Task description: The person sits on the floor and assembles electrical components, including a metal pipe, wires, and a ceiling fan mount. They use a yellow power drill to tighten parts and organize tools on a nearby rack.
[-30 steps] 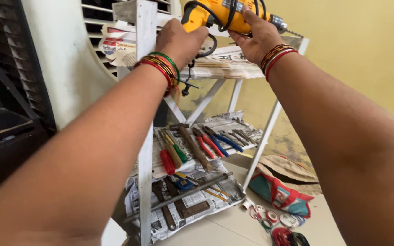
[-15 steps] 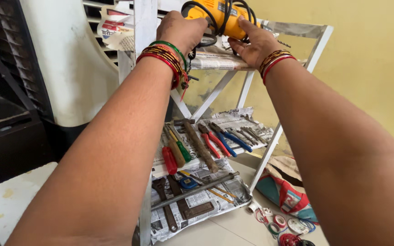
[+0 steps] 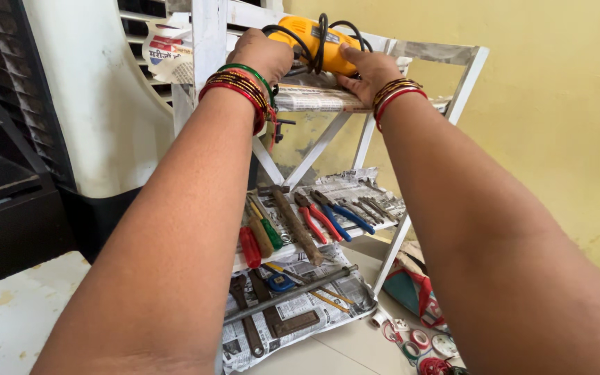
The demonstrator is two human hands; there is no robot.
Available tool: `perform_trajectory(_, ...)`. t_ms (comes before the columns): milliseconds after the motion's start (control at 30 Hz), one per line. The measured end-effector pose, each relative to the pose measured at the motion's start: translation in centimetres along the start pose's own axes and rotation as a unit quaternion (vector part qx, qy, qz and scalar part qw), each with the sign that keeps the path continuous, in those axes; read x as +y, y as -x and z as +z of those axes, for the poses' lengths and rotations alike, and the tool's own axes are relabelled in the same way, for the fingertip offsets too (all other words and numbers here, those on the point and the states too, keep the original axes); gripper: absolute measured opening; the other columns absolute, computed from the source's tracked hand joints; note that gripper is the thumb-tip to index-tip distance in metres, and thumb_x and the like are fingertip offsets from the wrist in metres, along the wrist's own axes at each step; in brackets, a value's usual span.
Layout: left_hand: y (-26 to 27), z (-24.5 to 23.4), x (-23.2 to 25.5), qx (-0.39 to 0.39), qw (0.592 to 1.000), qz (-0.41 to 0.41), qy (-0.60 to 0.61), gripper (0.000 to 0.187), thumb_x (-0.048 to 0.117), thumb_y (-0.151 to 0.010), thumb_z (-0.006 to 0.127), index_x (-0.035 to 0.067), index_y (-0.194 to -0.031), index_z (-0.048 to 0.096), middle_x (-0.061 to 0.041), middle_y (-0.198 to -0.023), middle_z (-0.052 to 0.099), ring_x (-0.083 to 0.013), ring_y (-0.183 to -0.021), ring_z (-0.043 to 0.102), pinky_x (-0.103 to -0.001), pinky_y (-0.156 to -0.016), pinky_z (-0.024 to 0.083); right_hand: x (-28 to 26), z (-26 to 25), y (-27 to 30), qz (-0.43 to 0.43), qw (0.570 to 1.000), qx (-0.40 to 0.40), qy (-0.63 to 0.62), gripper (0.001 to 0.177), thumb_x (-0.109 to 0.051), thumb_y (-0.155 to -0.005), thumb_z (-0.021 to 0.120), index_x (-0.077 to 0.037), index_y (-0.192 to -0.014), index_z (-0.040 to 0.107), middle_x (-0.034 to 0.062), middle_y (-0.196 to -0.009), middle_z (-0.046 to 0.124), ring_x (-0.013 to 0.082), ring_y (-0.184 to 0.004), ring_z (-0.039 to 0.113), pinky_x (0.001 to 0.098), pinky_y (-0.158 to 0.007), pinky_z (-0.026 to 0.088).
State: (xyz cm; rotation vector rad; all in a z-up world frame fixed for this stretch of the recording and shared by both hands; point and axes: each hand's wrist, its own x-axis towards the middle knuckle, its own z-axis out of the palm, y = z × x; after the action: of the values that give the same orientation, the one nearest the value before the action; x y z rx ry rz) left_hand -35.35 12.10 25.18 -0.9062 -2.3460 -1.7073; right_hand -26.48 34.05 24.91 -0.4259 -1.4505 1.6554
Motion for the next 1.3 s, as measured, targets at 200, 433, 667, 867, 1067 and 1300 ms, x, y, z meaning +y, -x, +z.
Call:
perform_trajectory(200,-2.1,0.8,-1.1,0.034,0.998,0.044,0.015,0.038,0.017,-0.082,0.066,0.001,-0.116,0.070,-0.021,-0.120,0.071,-0.0300,-0.109,0.071,-0.035,-0.094,0.055,0.1,1.5,1.8,-0.049,0.977,0.057,0.198,0.064,-0.030,-0.082,0.082,0.006,-0.128,0.057,0.0174,-0.135,0.064,0.0258,-0.103,0.074,0.0304,-0.077,0.063)
perform_trajectory(433,0.2,-0.1,-0.8,-0.001,0.991,0.088,0.096,0.045,0.033,-0.077,0.076,-0.001,-0.106,0.075,-0.016,-0.107,0.080,-0.0233,-0.095,0.078,-0.032,-0.087,0.059,0.2,3.0,3.0,-0.118,0.864,0.180,0.454,0.067,-0.026,-0.079,0.084,0.000,-0.130,0.051,0.0237,-0.142,0.043,0.0382,-0.115,0.063,0.0408,-0.084,0.059)
perform_trajectory(667,-0.7,1.0,-2.2,0.076,0.979,0.189,0.018,0.047,0.023,-0.068,0.086,0.008,-0.108,0.067,-0.018,-0.116,0.066,-0.0285,-0.106,0.068,-0.034,-0.093,0.054,1.8,1.6,3.1,-0.283,0.774,0.080,0.561,0.071,-0.027,-0.079,0.081,-0.006,-0.139,0.049,0.0263,-0.137,0.050,0.0429,-0.124,0.057,0.0423,-0.106,0.047)
perform_trajectory(867,0.6,2.2,-3.0,0.202,0.953,0.222,0.032,0.034,0.005,-0.078,0.074,0.005,-0.110,0.062,-0.017,-0.110,0.065,-0.0341,-0.107,0.066,-0.041,-0.092,0.055,1.4,0.6,4.4,-0.270,0.752,0.014,0.601,0.086,-0.045,-0.086,0.075,-0.005,-0.152,0.037,0.0253,-0.145,0.046,0.0404,-0.132,0.051,0.0421,-0.110,0.042)
perform_trajectory(1067,3.1,0.8,-2.3,0.185,0.947,0.262,-0.027,0.045,0.018,-0.072,0.085,0.005,-0.108,0.062,-0.017,-0.115,0.053,-0.0346,-0.113,0.056,-0.040,-0.097,0.049,3.2,-1.6,5.3,-0.384,0.711,-0.022,0.589,0.067,-0.045,-0.103,0.049,-0.003,-0.154,0.039,0.0231,-0.156,0.041,0.0421,-0.142,0.042,0.0458,-0.116,0.034)
perform_trajectory(1300,3.4,0.3,-3.0,0.195,0.911,0.363,0.008,0.052,0.023,-0.074,0.087,0.008,-0.118,0.065,-0.016,-0.115,0.054,-0.0343,-0.115,0.053,-0.043,-0.100,0.046,4.1,-2.8,7.7,-0.428,0.676,0.000,0.600,0.056,-0.044,-0.109,0.032,-0.010,-0.153,0.045,0.0196,-0.152,0.052,0.0412,-0.142,0.041,0.0485,-0.119,0.030)
